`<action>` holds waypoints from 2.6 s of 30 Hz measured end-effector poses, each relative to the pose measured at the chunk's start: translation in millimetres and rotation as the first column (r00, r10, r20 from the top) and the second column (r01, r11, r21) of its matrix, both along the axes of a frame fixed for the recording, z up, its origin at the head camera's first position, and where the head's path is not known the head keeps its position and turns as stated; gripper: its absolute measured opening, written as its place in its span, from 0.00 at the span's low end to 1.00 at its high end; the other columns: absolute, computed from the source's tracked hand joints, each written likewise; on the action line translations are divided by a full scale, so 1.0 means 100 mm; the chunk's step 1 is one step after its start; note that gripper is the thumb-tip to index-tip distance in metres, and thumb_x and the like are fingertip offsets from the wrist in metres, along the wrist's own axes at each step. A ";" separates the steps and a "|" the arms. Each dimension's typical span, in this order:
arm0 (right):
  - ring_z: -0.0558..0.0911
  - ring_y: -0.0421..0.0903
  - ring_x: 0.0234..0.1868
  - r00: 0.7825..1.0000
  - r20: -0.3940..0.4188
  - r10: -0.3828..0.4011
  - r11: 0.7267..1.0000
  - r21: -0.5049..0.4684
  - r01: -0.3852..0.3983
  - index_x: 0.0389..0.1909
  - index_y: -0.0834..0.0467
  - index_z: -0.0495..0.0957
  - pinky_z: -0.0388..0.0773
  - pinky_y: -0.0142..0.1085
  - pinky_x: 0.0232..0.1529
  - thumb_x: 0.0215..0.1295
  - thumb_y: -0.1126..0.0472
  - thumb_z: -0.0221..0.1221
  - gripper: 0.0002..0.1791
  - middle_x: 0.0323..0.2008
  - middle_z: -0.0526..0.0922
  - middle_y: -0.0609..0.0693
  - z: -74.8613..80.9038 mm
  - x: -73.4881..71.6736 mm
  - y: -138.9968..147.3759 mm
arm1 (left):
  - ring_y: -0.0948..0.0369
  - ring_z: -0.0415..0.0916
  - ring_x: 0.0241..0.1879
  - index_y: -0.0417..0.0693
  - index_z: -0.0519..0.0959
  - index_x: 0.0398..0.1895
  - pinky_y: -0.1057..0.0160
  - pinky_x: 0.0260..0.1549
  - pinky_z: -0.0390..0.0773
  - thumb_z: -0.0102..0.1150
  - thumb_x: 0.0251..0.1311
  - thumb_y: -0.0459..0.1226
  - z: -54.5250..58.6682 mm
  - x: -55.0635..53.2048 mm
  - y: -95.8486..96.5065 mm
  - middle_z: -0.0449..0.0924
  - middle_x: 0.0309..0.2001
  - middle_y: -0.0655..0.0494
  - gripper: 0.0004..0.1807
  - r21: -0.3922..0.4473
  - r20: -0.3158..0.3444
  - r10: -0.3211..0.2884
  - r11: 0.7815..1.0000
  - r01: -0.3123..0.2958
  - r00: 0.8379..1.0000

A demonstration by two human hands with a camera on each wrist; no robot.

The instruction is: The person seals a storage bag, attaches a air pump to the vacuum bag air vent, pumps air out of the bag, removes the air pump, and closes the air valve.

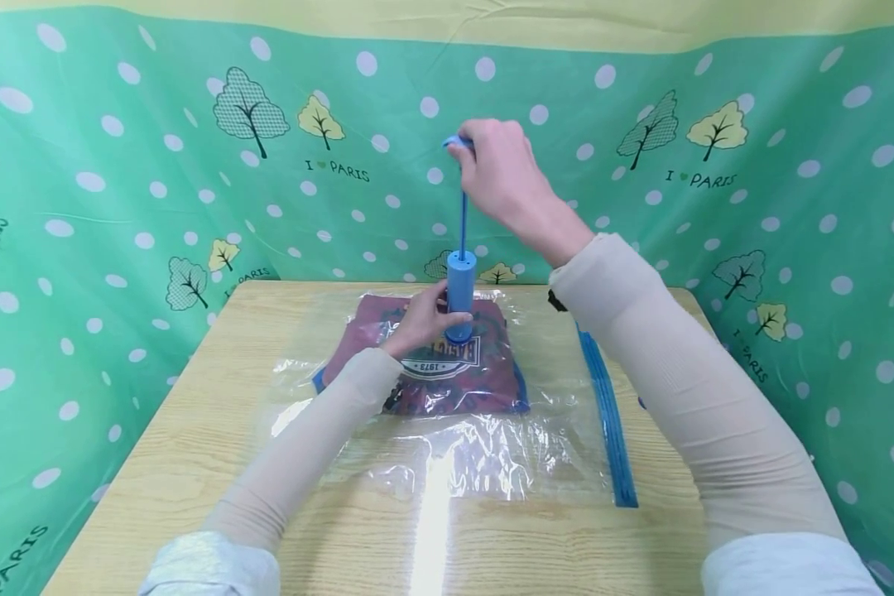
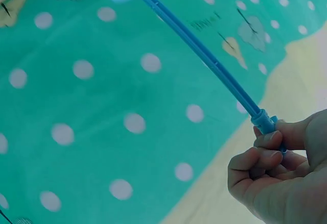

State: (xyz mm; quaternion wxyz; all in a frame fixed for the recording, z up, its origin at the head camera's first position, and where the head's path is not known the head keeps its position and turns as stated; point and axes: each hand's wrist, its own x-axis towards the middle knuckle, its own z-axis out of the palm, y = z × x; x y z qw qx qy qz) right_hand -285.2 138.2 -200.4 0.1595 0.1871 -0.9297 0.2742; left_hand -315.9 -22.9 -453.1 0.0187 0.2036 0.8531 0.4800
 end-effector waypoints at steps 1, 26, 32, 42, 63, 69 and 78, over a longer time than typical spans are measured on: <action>0.71 0.50 0.27 1.000 -0.018 -0.003 1.000 0.003 0.003 0.60 0.64 0.82 0.69 0.37 0.29 0.85 0.55 0.48 0.21 0.35 0.80 0.56 0.05 0.01 0.00 | 0.48 0.81 0.57 0.44 0.71 0.73 0.49 0.55 0.82 0.72 0.67 0.38 0.00 0.00 0.00 0.80 0.62 0.41 0.33 0.004 0.005 0.002 1.000 -0.002 1.000; 0.80 0.52 0.27 0.989 0.139 0.043 0.997 0.050 -0.050 0.53 0.68 0.80 0.76 0.41 0.28 0.83 0.61 0.54 0.14 0.34 0.83 0.59 -1.06 -0.13 -0.07 | 0.48 0.81 0.57 0.48 0.69 0.76 0.51 0.55 0.83 0.71 0.69 0.38 -0.01 -0.03 0.01 0.81 0.61 0.42 0.35 -0.021 0.031 0.002 1.000 -0.001 1.000; 0.78 0.52 0.26 0.992 0.112 0.063 0.995 0.076 -0.071 0.45 0.67 0.82 0.73 0.40 0.27 0.82 0.62 0.56 0.12 0.31 0.83 0.58 -1.05 -0.15 -0.06 | 0.47 0.81 0.57 0.47 0.70 0.75 0.50 0.55 0.83 0.71 0.68 0.37 -0.01 -0.03 0.00 0.81 0.61 0.42 0.34 0.000 0.022 0.003 1.000 -0.003 1.000; 0.74 0.50 0.25 0.998 0.051 0.034 0.999 0.002 -0.034 0.59 0.66 0.81 0.71 0.36 0.26 0.84 0.58 0.51 0.18 0.35 0.82 0.56 -0.21 -0.01 -0.01 | 0.48 0.81 0.57 0.45 0.70 0.74 0.51 0.56 0.83 0.72 0.68 0.39 0.00 -0.01 0.01 0.80 0.62 0.41 0.34 -0.027 0.004 0.002 1.000 -0.002 1.000; 0.79 0.51 0.29 0.992 0.115 0.047 0.997 0.048 -0.052 0.54 0.69 0.81 0.79 0.40 0.29 0.83 0.60 0.53 0.16 0.35 0.82 0.58 -0.56 -0.10 -0.01 | 0.47 0.81 0.59 0.43 0.69 0.75 0.50 0.57 0.82 0.71 0.68 0.37 -0.01 -0.02 0.02 0.79 0.64 0.41 0.35 -0.021 -0.001 -0.006 1.000 0.006 1.000; 0.80 0.52 0.27 0.991 0.122 0.047 0.997 0.059 -0.055 0.50 0.69 0.82 0.76 0.41 0.28 0.82 0.62 0.54 0.14 0.32 0.82 0.59 -1.08 -0.14 -0.03 | 0.47 0.81 0.57 0.45 0.69 0.75 0.51 0.55 0.83 0.71 0.69 0.38 0.00 -0.04 0.02 0.80 0.63 0.42 0.34 -0.029 0.008 -0.008 1.000 0.008 1.000; 0.77 0.51 0.26 0.993 0.100 0.059 0.996 0.057 -0.065 0.47 0.68 0.83 0.73 0.41 0.28 0.82 0.62 0.55 0.13 0.30 0.82 0.58 -0.92 -0.11 -0.01 | 0.46 0.81 0.59 0.44 0.69 0.76 0.49 0.56 0.83 0.71 0.68 0.38 0.01 -0.03 0.01 0.79 0.64 0.40 0.35 -0.014 0.019 -0.001 1.000 0.001 1.000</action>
